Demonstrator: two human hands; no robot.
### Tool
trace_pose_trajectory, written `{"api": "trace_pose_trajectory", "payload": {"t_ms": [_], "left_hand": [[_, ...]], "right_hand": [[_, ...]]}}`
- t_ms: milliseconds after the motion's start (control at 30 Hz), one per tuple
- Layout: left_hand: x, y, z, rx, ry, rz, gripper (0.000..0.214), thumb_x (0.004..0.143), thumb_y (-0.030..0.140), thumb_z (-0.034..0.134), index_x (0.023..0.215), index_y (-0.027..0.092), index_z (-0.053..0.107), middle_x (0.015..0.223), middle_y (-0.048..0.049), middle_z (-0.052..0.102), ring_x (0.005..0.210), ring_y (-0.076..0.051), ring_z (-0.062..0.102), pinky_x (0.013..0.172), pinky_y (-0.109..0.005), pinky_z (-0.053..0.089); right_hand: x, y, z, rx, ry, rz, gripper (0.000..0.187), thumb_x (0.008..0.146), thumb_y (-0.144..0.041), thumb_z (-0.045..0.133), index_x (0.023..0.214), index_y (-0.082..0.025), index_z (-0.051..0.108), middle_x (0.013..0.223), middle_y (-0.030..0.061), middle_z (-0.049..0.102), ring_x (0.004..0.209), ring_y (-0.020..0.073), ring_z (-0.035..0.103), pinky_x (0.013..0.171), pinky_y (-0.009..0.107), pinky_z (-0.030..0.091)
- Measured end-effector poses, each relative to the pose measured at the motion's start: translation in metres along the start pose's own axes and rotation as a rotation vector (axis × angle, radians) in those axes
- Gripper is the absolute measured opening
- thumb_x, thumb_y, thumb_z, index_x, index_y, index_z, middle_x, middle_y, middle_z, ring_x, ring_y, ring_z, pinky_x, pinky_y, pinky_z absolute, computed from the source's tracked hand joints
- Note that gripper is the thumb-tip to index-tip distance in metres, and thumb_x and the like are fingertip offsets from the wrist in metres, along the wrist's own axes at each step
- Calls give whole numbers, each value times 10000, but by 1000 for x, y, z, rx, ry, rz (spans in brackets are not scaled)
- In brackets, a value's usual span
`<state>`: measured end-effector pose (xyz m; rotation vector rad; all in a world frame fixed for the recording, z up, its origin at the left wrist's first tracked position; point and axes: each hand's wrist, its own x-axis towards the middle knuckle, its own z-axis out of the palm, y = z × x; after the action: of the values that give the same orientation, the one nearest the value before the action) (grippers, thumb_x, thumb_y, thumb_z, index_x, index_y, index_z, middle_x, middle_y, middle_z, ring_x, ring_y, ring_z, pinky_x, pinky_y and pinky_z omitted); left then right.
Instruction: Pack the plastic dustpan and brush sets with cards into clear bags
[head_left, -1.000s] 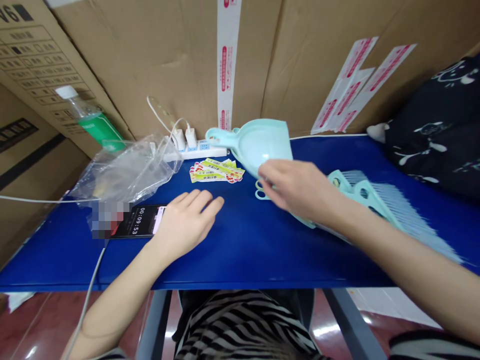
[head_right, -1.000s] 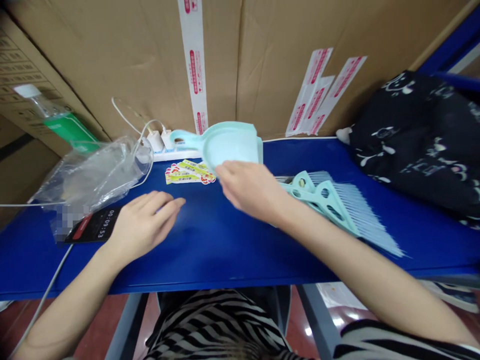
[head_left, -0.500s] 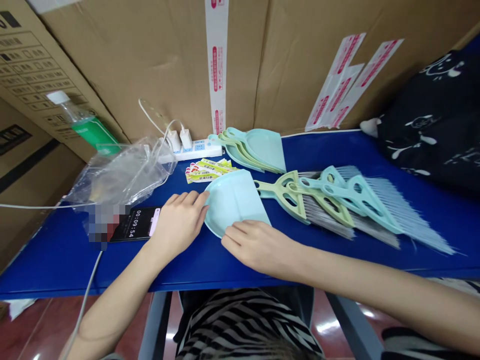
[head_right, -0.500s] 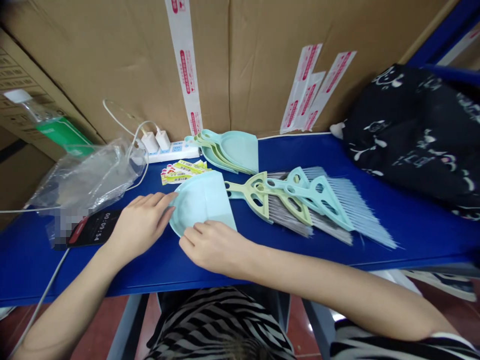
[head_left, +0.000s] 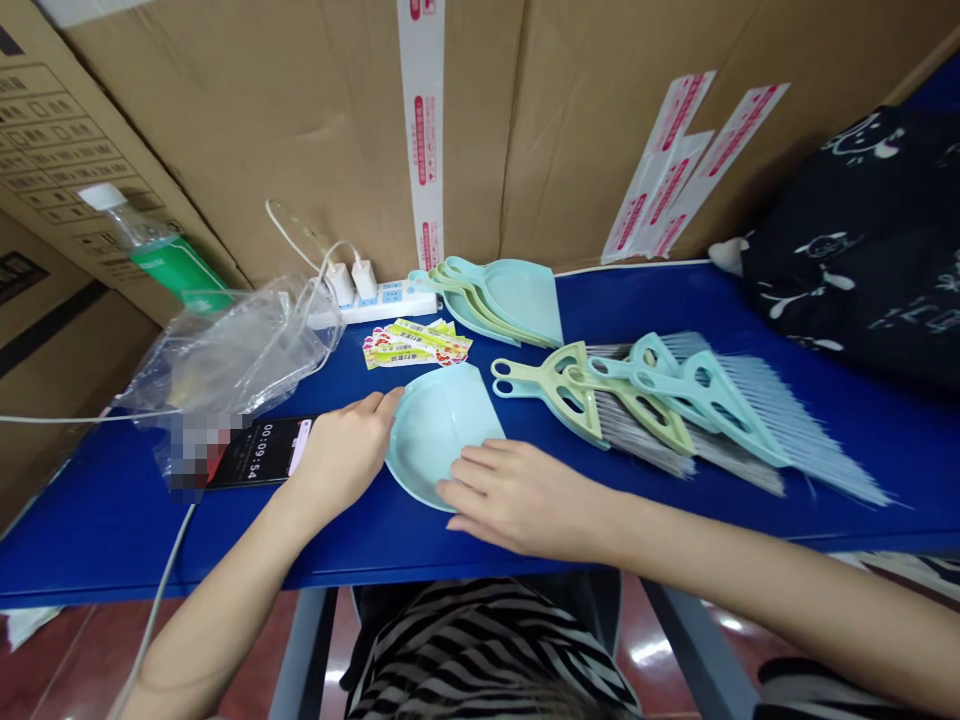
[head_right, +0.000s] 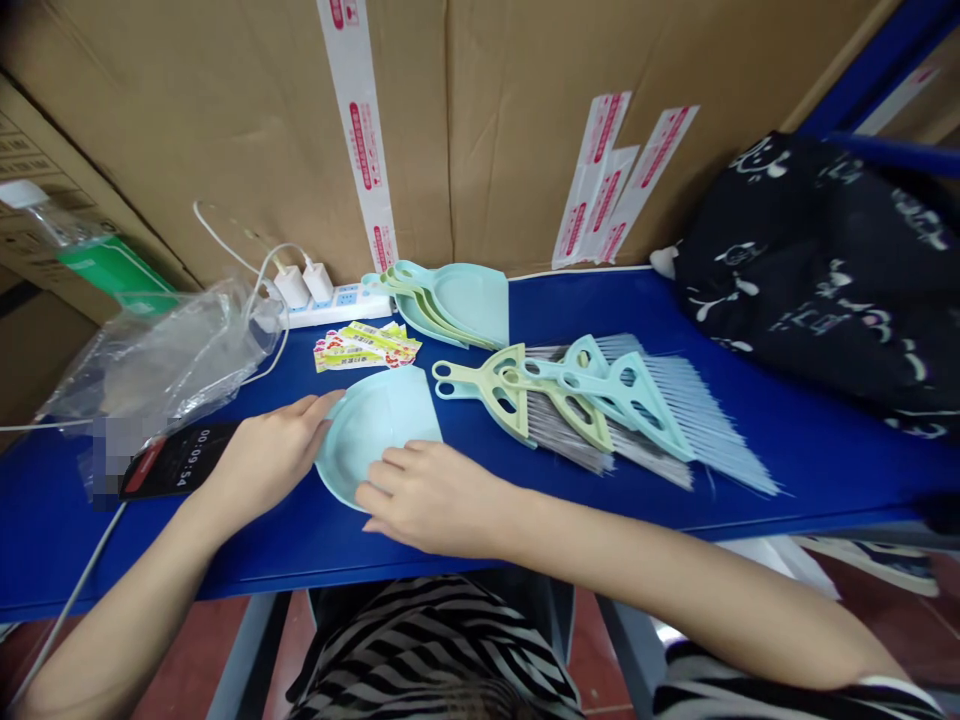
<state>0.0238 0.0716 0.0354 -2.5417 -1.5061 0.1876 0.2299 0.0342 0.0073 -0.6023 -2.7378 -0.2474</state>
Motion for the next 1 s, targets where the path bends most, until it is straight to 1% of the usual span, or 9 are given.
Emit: {"api": "trace_pose_trajectory", "payload": {"t_ms": [100,167,267,333,500,600,700,900,1000], "left_hand": [[0,1,1,11,27,21,368,921,102,417,1245,176,573,896,-54,709,790,-232,726,592,-280,525],[0,1,3,15,57,40,363,920,110,429,1243,178,580,889,-54,708,796,-229,723,605,-279,529],[0,0,5,1,93,57,370,920,123,433,1254,179,584,876,-55,706,795,-222,720,624,-276,536],[1,0,6,-28,105,69,387,923,125,422,1270,187,582,869,-53,708,794,-217,719,637,-276,543],[1,-7,6,-145,97,103,421,955,160,349,1305,230,572,985,-49,730,896,-211,720,727,-293,566],[0,-16,6,-221,90,104,438,990,248,294,1352,209,538,1106,-65,722,972,-217,708,813,-330,570],[0,-28,4,-275,95,82,470,992,289,261,1338,153,548,1053,-86,732,953,-221,700,864,-366,560],[-6,-50,-6,-359,49,180,437,966,328,300,1148,166,663,1019,-95,716,947,-231,658,865,-390,541],[-13,-57,-6,-403,68,173,416,970,325,303,1122,185,664,1025,-87,712,958,-222,650,872,-379,530]], "right_hand": [[-17,23,-18,-9,104,73,227,990,-220,446,918,-144,648,776,60,669,743,191,615,698,320,472],[-35,41,-32,-47,156,202,228,989,-209,432,981,-146,651,844,94,698,795,215,637,737,345,496],[-73,66,-51,-50,194,435,215,975,-241,438,1033,-183,637,895,123,705,830,261,667,691,374,528],[-99,78,-59,-59,158,567,223,978,-257,421,1055,-209,624,931,134,711,864,284,682,720,399,550],[-145,89,-59,-121,116,580,261,962,-413,468,1049,-228,631,922,143,721,828,322,695,648,443,580],[-152,91,-56,-82,109,578,241,972,-401,437,976,-269,639,870,117,719,813,322,696,666,467,584],[-151,90,-56,-53,112,587,211,967,-365,436,944,-275,625,850,115,717,810,342,697,671,501,582],[-138,80,-58,-130,178,617,218,964,-310,440,1059,-273,633,920,121,717,895,362,694,809,554,560],[-120,72,-57,-135,224,539,230,945,-268,487,1100,-261,658,979,123,720,919,348,687,853,538,545]]}}
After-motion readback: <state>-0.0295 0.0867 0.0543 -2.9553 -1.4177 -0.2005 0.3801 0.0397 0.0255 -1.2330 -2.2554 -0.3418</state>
